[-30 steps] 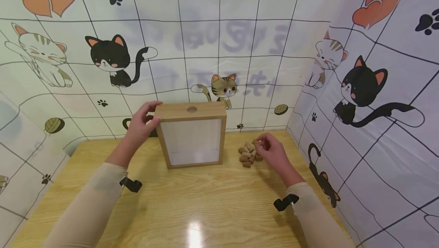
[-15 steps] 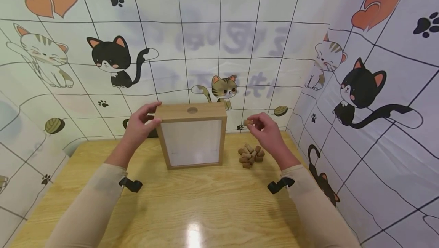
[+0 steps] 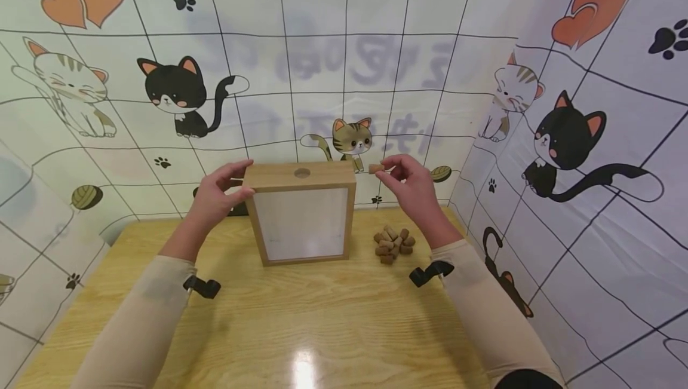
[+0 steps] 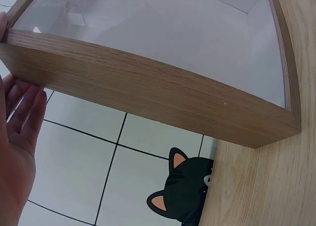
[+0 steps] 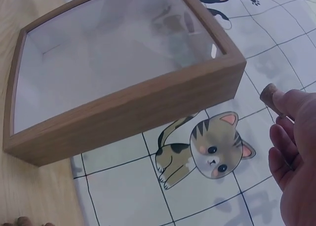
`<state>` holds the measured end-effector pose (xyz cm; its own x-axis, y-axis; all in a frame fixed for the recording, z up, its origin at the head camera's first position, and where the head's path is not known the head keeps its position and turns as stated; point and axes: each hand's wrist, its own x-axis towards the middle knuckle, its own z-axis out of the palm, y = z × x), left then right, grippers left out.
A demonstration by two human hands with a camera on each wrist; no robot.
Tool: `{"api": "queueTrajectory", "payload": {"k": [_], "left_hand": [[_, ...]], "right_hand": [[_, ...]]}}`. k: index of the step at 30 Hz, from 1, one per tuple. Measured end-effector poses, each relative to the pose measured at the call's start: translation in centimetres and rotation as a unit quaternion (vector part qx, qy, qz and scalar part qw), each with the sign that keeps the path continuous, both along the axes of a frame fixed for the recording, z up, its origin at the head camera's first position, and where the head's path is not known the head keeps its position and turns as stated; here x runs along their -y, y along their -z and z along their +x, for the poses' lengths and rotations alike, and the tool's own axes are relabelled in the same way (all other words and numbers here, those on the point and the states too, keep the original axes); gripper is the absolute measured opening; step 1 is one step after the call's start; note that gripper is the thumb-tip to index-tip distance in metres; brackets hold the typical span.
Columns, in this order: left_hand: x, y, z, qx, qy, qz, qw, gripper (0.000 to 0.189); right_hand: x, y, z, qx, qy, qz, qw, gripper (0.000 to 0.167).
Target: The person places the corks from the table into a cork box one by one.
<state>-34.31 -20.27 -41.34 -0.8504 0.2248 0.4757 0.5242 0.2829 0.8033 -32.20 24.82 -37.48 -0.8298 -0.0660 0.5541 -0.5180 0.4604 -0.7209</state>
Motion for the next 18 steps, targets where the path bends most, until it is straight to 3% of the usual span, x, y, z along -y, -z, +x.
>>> {"api": "queueTrajectory", "payload": {"k": [18], "left_hand": [[0.0, -0.5, 0.3, 0.026, 0.006, -0.002, 0.9996, 0.065]], "right_hand": [[5.6, -3.4, -1.6, -0.019, -0.092, 0.013, 0.9955, 0.020]]}}
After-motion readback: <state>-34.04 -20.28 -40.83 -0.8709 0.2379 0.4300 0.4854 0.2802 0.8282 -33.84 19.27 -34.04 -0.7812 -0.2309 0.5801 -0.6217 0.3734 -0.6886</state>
